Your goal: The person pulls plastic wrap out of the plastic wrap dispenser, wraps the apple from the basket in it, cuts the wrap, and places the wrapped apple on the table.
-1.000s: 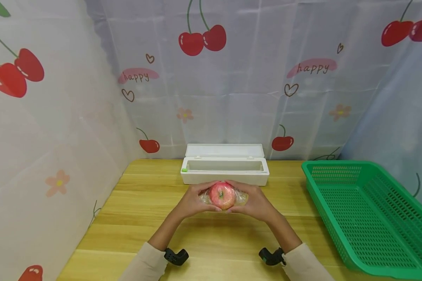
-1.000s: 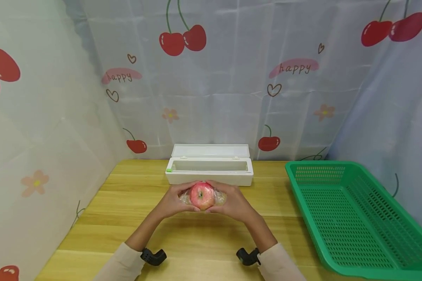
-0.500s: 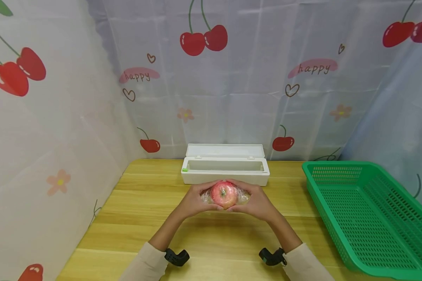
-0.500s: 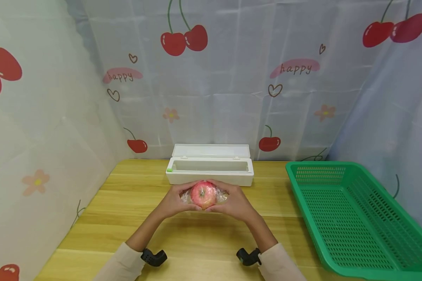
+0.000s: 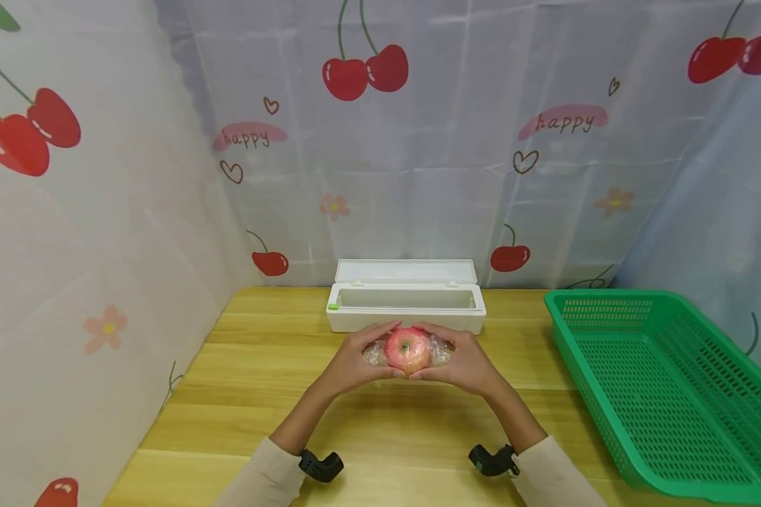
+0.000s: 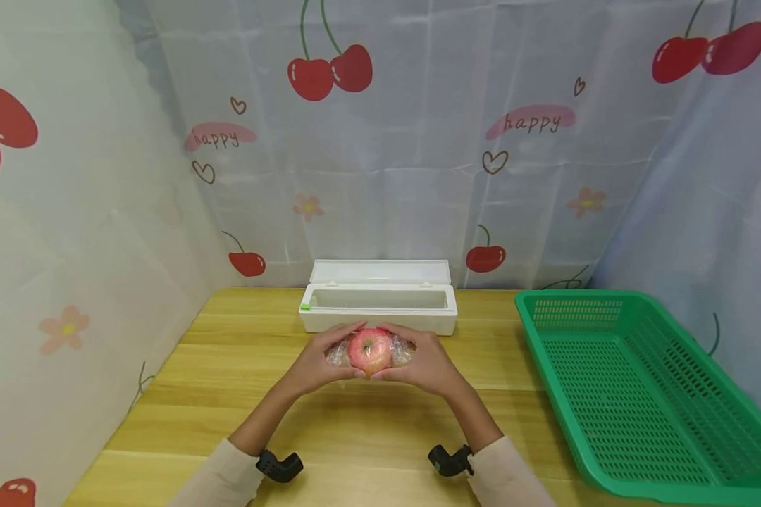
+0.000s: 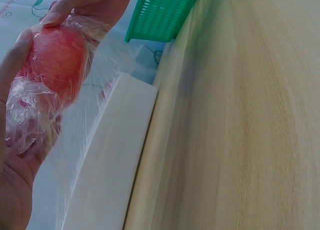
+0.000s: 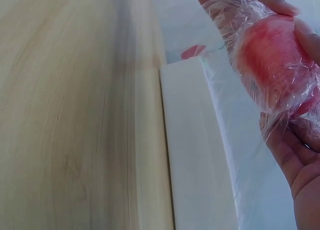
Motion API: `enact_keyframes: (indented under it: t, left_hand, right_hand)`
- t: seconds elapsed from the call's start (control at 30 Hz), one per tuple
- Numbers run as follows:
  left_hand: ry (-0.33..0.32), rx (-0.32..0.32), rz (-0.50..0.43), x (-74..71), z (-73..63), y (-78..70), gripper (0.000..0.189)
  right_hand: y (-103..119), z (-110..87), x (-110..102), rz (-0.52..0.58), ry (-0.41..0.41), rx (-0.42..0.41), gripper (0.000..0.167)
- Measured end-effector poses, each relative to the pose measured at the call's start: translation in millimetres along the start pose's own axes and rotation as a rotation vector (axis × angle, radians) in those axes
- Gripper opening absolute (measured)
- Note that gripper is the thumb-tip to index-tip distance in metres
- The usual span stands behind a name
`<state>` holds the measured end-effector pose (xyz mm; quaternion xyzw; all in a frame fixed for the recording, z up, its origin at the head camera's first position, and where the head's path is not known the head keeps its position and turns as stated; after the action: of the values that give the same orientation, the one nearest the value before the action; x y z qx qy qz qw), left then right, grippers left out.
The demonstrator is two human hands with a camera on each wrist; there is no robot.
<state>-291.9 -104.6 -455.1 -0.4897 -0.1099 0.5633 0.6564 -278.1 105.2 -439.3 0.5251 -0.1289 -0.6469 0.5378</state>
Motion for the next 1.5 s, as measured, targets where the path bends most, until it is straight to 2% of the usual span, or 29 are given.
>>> enact_keyframes:
  t: [0.27,0.73,1.1,1.5]
  left_hand:
    - [-0.031,0.151,0.041,-2.6,1.0,-12.7,0.081]
    - [-0.002,0.316,0.135,6.4,2.9,-24.3,0.095]
    - [-0.018,0.364,0.183,8.1,0.9,-20.5,0.087]
    - [-0.064,0.351,0.192,10.0,1.3,-19.3,0.083]
  right_hand:
    - [-2,-1.6,-3,-0.009,-0.019,0.023,0.076]
    - [-9,-3.1,-4,0.064,-0.042,0.074,0.068]
    - [-10,-4.1,-4,0.092,-0.066,0.146,0.062]
    - [-9,-0.6,-3,0.126,-0.059,0.16,0.057]
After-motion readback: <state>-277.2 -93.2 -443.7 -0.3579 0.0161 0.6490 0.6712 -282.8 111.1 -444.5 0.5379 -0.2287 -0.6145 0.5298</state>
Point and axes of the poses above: each hand's wrist, its own z-axis towards the middle knuckle, its own x-axis out of the palm, y = z × x, the point moved 5 cm from there along z, towards the middle knuckle, and after that the axes turned 6 degrees about -z, right-handed, at the moved point
